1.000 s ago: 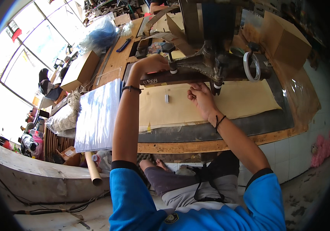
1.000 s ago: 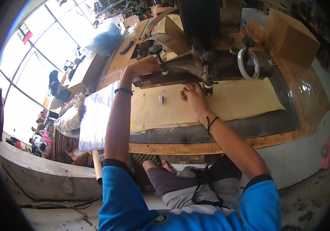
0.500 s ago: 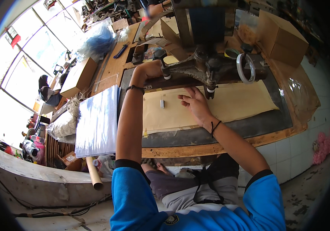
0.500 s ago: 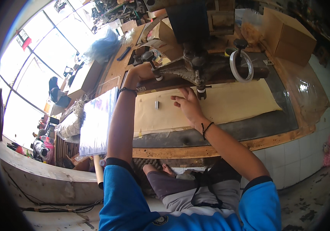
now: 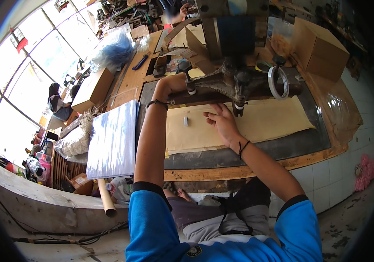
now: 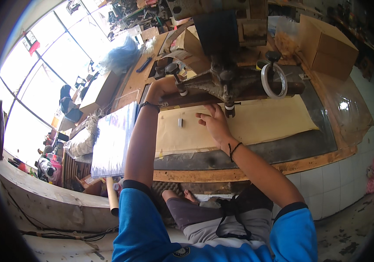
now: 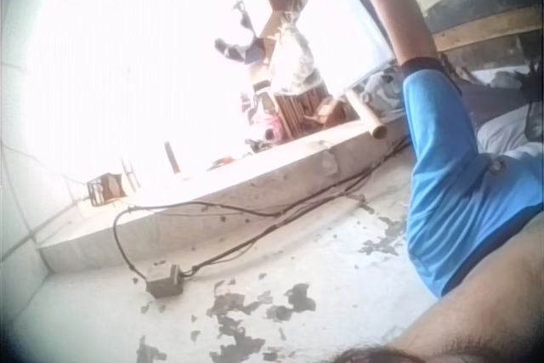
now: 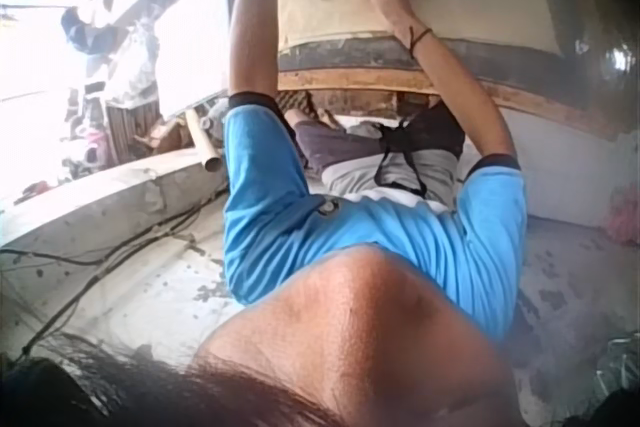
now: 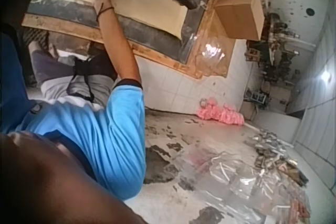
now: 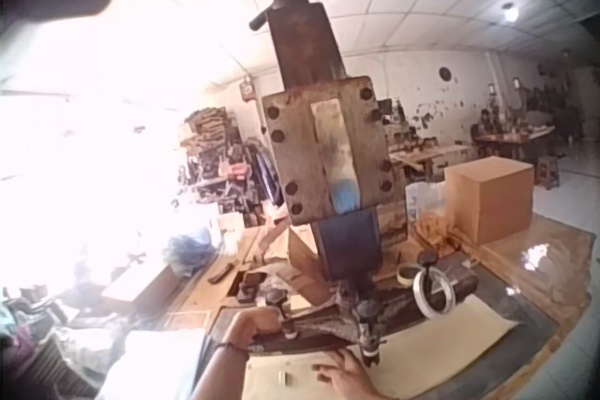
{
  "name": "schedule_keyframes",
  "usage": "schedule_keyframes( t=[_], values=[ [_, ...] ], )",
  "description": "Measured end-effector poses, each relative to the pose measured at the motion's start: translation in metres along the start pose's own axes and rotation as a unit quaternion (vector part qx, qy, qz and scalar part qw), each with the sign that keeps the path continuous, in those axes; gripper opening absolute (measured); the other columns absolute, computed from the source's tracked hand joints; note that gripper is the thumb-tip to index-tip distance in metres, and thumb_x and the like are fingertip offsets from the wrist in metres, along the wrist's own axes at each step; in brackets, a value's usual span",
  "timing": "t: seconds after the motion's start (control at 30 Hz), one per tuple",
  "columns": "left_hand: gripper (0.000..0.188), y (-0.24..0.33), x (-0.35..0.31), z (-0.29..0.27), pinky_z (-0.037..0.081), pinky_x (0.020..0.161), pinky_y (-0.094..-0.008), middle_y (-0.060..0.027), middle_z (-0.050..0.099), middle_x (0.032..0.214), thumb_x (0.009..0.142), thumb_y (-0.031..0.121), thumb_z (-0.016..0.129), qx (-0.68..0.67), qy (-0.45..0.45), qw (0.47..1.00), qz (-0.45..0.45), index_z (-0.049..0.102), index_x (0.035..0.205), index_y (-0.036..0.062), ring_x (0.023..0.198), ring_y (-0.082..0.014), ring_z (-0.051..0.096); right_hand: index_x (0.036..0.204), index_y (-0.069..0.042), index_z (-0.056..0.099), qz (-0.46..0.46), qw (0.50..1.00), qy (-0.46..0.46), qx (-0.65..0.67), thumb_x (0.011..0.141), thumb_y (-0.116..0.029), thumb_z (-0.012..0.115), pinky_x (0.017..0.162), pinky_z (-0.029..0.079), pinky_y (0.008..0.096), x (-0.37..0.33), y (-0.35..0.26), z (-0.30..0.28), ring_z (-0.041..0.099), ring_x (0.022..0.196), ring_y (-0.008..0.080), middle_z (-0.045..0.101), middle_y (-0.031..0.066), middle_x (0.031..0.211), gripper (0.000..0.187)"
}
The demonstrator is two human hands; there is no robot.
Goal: The person positions plastic sheets and small white components onto the bed of a welding machine, lowers the machine head to bond the materials, and adjusts the sheet to repeat the process on different sections.
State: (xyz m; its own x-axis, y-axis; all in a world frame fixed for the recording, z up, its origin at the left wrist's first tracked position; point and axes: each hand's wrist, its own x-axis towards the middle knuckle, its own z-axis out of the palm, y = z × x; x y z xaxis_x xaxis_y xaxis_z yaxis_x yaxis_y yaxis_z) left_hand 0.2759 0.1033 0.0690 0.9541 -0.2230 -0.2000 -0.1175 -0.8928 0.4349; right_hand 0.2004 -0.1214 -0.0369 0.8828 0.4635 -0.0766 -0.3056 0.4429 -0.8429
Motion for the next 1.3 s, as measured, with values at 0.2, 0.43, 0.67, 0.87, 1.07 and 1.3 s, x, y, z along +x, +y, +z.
schedule_keyframes(
  t=[0.2,0.43,0.67,0.87,1.07,1.3],
  values=[
    [0.016,-0.034,0.01,0.007,0.048,0.07,-0.0342,-0.0081,0.071,0.088,0.086,0.014,0.064,-0.092,-0.008,0.995,-0.044,0.07,0.096,0.0024,0.076,-0.0143,0.058,0.135,-0.002,0.038,0.007,1.0,-0.005,-0.011,0.093,0.004,0.052,0.085,0.052,0.0298,0.001,0.004,0.008,0.065,0.109,0.0194,0.047,0.0101,0.145,0.044],
    [0.043,0.004,-0.003,-0.004,0.05,0.08,-0.0346,-0.0123,0.072,0.1,0.082,0.025,0.07,0.043,-0.036,0.994,-0.096,0.065,0.12,0.0058,0.089,-0.0212,0.066,0.131,-0.007,0.041,0.015,1.0,-0.003,-0.016,0.094,0.003,0.056,0.087,0.047,0.0293,0.003,0.005,0.001,0.062,0.111,0.0178,0.049,0.0041,0.139,0.041],
    [0.054,0.011,-0.007,-0.005,0.051,0.083,-0.0354,-0.0147,0.072,0.108,0.083,0.03,0.07,0.006,-0.043,0.996,-0.074,0.06,0.132,0.0105,0.094,-0.0236,0.067,0.128,-0.008,0.041,0.013,1.0,-0.006,-0.025,0.093,0.003,0.056,0.086,0.046,0.0292,0.004,0.004,-0.001,0.062,0.111,0.019,0.048,0.0045,0.138,0.039],
    [0.05,0.021,-0.016,-0.01,0.05,0.081,-0.0347,-0.0128,0.072,0.106,0.085,0.027,0.068,-0.098,-0.064,0.989,-0.094,0.059,0.131,0.0099,0.092,-0.0206,0.065,0.131,-0.003,0.038,0.013,0.999,-0.012,-0.038,0.093,0.003,0.052,0.086,0.051,0.0304,0.003,0.002,0.003,0.064,0.11,0.0195,0.046,0.009,0.144,0.041],
    [0.038,-0.001,-0.008,-0.001,0.051,0.078,-0.0351,-0.0134,0.074,0.101,0.086,0.028,0.064,-0.011,-0.04,0.997,-0.071,0.068,0.118,0.0089,0.087,-0.0212,0.067,0.131,-0.004,0.039,0.005,0.999,-0.006,-0.041,0.093,0.002,0.053,0.084,0.051,0.0302,0.004,0.006,0.002,0.065,0.107,0.0192,0.047,0.0093,0.143,0.041],
    [0.038,-0.03,0.002,0.002,0.053,0.078,-0.0373,-0.0172,0.074,0.104,0.085,0.035,0.063,0.057,0.003,0.995,-0.086,0.071,0.109,0.0067,0.09,-0.0282,0.07,0.124,-0.007,0.044,0.005,0.999,-0.008,-0.054,0.093,0.0,0.06,0.083,0.047,0.0283,0.001,0.002,0.007,0.063,0.108,0.0178,0.051,0.0042,0.139,0.035]
  ],
)
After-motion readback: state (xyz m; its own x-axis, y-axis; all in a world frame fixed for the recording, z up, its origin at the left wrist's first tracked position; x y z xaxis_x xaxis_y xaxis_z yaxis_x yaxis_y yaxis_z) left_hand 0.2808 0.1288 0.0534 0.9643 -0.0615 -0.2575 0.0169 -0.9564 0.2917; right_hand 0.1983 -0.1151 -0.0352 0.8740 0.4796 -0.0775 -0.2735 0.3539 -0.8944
